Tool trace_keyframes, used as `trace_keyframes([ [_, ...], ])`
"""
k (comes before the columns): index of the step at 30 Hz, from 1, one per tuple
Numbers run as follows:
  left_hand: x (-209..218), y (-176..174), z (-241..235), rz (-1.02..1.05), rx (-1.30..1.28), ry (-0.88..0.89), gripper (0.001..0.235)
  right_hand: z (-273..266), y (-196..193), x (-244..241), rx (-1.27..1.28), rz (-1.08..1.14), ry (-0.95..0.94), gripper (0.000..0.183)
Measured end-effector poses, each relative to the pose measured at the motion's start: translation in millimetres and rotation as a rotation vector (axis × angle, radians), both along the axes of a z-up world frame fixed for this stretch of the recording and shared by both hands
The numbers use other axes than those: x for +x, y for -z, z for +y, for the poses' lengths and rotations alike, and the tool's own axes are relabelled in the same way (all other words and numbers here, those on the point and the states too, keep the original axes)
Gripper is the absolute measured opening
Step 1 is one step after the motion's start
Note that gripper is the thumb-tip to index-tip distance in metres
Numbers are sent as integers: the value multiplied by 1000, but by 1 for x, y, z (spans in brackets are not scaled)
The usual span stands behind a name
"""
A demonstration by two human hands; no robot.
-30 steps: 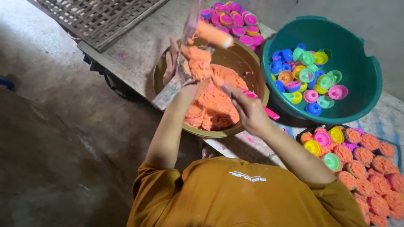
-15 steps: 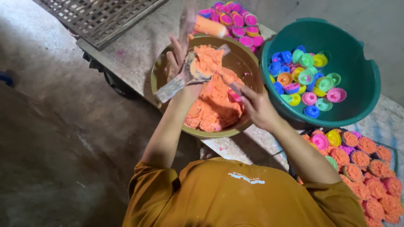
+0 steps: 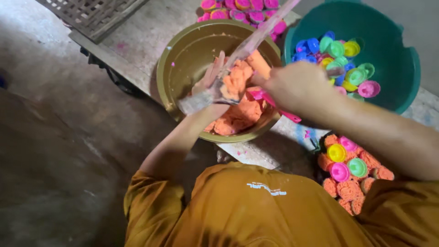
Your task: The person uses a wooden press to shape orange cake mix into small round pieces and places them on a tray. They repeatedly fill the press, compact the mix, and release the formed pieces, then arrange colorful plastic molds on the tray.
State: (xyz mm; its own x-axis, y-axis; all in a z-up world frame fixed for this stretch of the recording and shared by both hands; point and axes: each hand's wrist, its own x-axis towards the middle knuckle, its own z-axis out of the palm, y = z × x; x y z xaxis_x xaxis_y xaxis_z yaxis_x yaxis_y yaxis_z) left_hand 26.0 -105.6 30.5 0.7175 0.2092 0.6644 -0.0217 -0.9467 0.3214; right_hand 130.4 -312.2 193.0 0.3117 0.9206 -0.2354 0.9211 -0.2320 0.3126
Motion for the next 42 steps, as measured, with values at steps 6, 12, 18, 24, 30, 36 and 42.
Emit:
trace_keyframes([
  [6, -33, 15, 7, 199, -736, 256, 50, -18, -13, -48, 360, -73, -380, 39],
  [12, -46, -9, 17, -19, -957, 489, 45, -36, -54, -45, 58, -15, -48, 28],
  [18, -34, 1, -12, 191, -488, 142, 53, 2, 20, -56, 88, -101, -269, 19],
  [24, -52, -9, 22, 77, -287, 17, 53, -57, -46, -50, 13, -111, -79, 29],
  [30, -34, 7, 11, 107, -218, -14, 58, 0, -38, -71, 197, -411, -162, 15],
  [36, -41, 11, 22, 54, 44, -112, 62, -5, -53, -61, 269, -85, -165, 34],
  [42, -47, -2, -6, 136, -863, 22, 62, 25, -10, -61, 127, -36, -171, 16],
])
